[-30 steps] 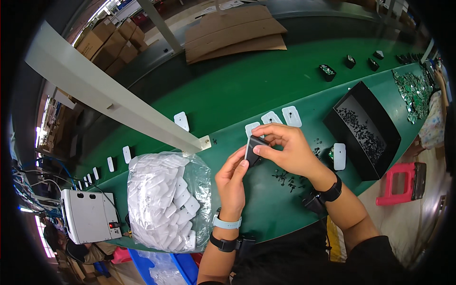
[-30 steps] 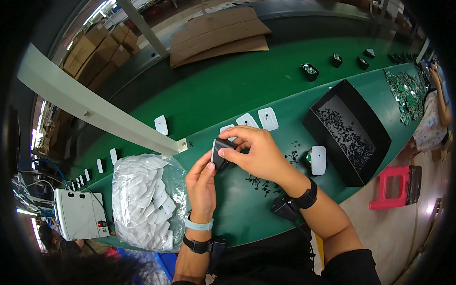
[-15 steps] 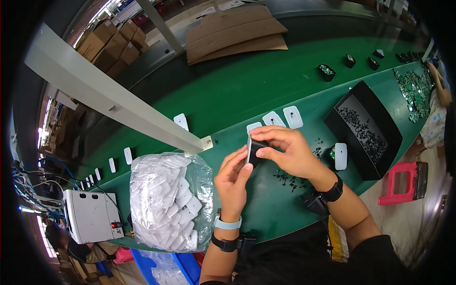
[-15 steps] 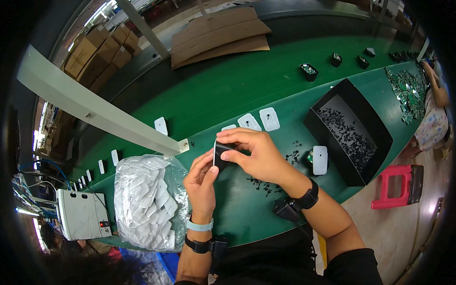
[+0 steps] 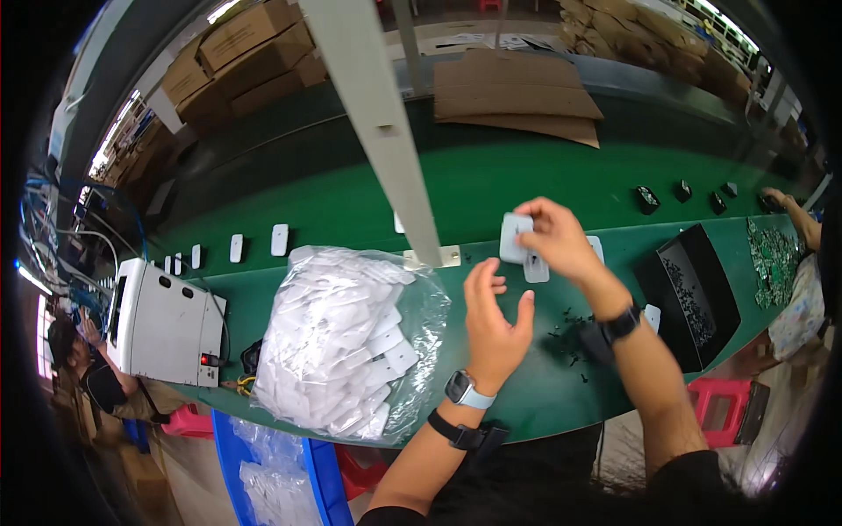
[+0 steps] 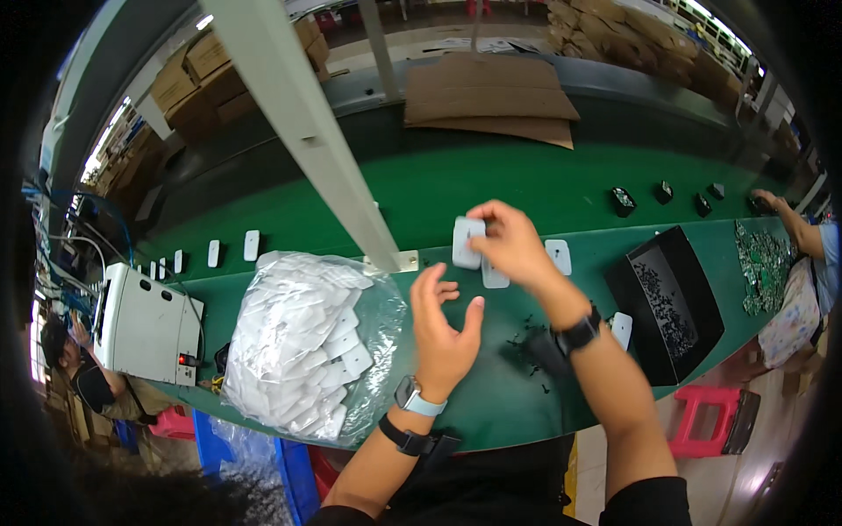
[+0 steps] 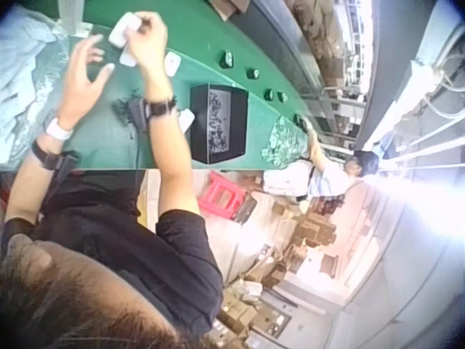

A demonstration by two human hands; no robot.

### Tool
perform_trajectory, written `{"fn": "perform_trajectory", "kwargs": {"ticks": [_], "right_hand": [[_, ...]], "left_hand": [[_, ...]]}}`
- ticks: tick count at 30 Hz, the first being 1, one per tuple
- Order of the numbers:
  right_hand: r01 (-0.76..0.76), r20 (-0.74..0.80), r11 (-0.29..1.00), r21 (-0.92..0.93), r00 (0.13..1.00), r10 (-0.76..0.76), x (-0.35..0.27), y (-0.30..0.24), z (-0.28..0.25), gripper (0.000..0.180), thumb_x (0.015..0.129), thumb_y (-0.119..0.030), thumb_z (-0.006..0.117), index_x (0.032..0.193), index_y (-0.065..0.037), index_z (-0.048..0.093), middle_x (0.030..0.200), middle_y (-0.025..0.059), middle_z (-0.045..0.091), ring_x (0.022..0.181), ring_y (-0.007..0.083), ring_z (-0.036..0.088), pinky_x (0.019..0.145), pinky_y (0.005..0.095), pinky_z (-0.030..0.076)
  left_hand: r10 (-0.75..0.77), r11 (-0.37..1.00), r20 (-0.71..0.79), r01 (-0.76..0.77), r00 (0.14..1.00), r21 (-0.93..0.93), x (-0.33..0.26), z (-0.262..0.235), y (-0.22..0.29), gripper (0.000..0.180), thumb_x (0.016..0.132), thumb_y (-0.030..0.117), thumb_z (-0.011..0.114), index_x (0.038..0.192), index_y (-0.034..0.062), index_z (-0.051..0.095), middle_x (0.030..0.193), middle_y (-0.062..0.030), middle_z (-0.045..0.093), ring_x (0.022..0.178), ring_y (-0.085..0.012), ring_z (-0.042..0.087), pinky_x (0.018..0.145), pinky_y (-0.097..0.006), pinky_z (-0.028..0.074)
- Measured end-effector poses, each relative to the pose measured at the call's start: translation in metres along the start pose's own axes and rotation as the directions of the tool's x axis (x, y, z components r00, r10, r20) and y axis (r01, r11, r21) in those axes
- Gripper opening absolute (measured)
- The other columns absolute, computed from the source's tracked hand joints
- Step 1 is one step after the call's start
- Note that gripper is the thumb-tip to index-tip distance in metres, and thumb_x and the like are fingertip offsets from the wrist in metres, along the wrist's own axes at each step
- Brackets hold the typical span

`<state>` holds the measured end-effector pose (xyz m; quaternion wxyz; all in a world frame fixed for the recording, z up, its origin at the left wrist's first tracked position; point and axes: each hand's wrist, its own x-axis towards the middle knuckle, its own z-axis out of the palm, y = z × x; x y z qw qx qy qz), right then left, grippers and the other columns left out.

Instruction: The person assembles small white electronic devices by hand on a green workbench. They pick up white plastic casings, insert small black components, and place green circuit boards inside the casings. The person then closes the casings and places the finished units on the table.

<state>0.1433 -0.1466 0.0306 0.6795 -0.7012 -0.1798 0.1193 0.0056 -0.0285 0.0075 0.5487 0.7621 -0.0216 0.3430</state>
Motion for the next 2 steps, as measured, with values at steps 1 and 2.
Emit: {"fn": "perform_trajectory", "kwargs": {"ticks": [1, 2], "right_hand": [[0.000, 0.024, 0.997, -0.082, 1.000, 0.001, 0.026, 0.001, 0.005, 0.035, 0.083, 0.006, 0.068, 0.117, 0.003, 0.059, 0.106, 0.0072, 0.067, 0.095, 0.0155, 0.068, 0.080, 0.0306, 0.056], [0.035, 0.060, 0.975, -0.219, 0.998, -0.022, 0.048, 0.004, 0.008, 0.035, 0.084, 0.005, 0.068, 0.118, 0.002, 0.058, 0.106, 0.0072, 0.067, 0.097, 0.0166, 0.068, 0.082, 0.0309, 0.056]], "left_hand": [[-0.030, 1.000, 0.086, 0.029, 0.996, 0.010, 0.000, -0.007, -0.003, 0.062, 0.085, 0.000, 0.073, 0.140, -0.0011, 0.045, 0.136, -0.0197, 0.049, 0.103, -0.0287, 0.061, 0.089, -0.037, 0.053], [0.018, 1.000, 0.112, -0.018, 0.994, 0.002, -0.002, -0.007, -0.006, 0.061, 0.086, 0.001, 0.073, 0.140, 0.0006, 0.045, 0.137, -0.0172, 0.049, 0.104, -0.0294, 0.060, 0.090, -0.038, 0.052]]}}
